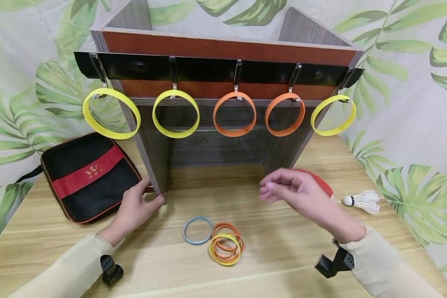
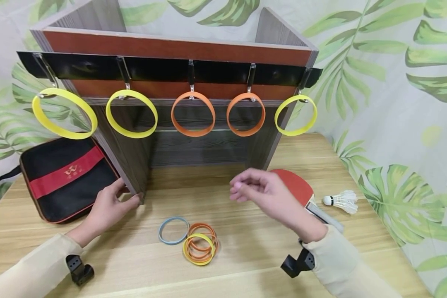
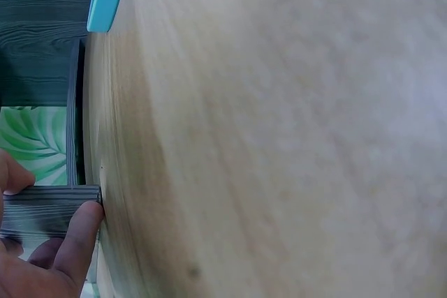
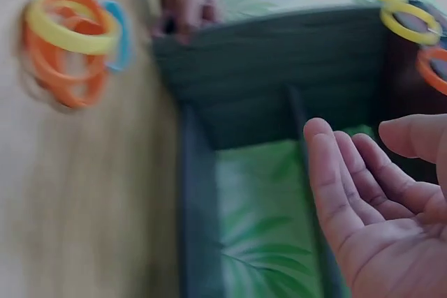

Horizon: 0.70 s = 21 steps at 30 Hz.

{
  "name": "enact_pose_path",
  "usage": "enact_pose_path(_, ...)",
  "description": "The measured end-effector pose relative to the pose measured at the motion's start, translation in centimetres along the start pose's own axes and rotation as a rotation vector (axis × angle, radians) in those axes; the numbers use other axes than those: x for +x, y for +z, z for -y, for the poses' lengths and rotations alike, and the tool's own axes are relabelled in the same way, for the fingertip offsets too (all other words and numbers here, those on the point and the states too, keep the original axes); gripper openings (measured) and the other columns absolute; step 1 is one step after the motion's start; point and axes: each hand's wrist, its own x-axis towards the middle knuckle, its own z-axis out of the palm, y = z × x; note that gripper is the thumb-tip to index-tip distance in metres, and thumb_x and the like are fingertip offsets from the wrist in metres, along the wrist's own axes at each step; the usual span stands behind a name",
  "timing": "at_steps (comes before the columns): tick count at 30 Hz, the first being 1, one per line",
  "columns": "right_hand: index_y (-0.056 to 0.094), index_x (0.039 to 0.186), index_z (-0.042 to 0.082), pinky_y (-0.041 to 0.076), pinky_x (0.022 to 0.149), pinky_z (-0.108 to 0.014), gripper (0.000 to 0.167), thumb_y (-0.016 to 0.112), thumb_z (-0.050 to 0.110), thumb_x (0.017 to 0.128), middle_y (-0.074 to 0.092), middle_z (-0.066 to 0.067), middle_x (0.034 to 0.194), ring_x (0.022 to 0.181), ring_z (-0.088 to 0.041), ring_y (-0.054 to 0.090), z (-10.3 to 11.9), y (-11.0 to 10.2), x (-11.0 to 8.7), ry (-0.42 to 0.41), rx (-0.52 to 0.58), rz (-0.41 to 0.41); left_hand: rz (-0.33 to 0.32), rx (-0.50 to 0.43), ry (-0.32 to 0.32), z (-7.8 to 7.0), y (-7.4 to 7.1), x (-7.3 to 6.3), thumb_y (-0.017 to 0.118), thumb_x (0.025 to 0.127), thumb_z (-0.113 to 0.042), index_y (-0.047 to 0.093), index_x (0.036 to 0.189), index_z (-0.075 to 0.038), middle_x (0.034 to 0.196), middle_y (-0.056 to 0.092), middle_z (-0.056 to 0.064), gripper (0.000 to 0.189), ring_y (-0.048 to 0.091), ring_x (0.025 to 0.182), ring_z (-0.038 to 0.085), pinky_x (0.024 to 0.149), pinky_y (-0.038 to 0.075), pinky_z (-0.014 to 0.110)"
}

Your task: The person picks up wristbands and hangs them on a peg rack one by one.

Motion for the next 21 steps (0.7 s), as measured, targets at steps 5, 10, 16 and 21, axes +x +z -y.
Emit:
enact_pose_path(5, 0.068, 0.114, -0.008, 0.064, 0.082, -0.038, 0.018, 0.064, 0.006, 0.102, 0.074, -0.027, 0.104, 0.088, -0.01, 0.076, -2.1, 2.6, 0.4, 0.034, -0.005, 0.108, 0.007, -0.002, -0.006, 0.0, 0.0, 0.1, 0.074, 0.091, -0.005, 0.065, 0.135, -0.006, 0.121, 0.077, 0.019, 0.045, 0.073, 0.108, 0.029, 0.082, 0.053, 0.019)
enact_pose_path(10, 0.068, 0.109, -0.009, 0.063, 0.076, -0.035, 0.02, 0.066, 0.008, 0.1, 0.071, -0.029, 0.097, 0.081, -0.014, 0.072, -3.6, 4.5, 0.4, 0.058, -0.043, 0.204, 0.011, -0.005, -0.007, 0.0, 0.1, 0.1, 0.074, 0.091, -0.006, 0.065, 0.135, -0.006, 0.121, 0.077, 0.019, 0.045, 0.073, 0.107, 0.026, 0.08, 0.053, 0.018)
enact_pose_path(16, 0.071, 0.107, -0.006, 0.059, 0.072, -0.027, 0.019, 0.068, 0.011, 0.099, 0.074, -0.022, 0.093, 0.079, -0.01, 0.068, -4.8, 6.1, 0.2, 0.08, -0.071, 0.299, 0.016, -0.009, -0.014, 0.0, 0.1, 0.1, 0.072, 0.091, -0.005, 0.064, 0.136, -0.005, 0.122, 0.077, 0.02, 0.045, 0.073, 0.11, 0.034, 0.081, 0.052, 0.016)
enact_pose_path(21, 0.073, 0.104, 0.001, 0.053, 0.073, -0.019, 0.014, 0.072, 0.013, 0.097, 0.075, -0.008, 0.091, 0.081, 0.0, 0.064, -5.0, 6.9, 0.0, 0.088, -0.131, 0.313, 0.016, -0.011, -0.018, 0.1, 0.2, 0.0, 0.072, 0.092, -0.005, 0.064, 0.138, -0.005, 0.123, 0.076, 0.019, 0.047, 0.072, 0.11, 0.034, 0.081, 0.05, 0.012)
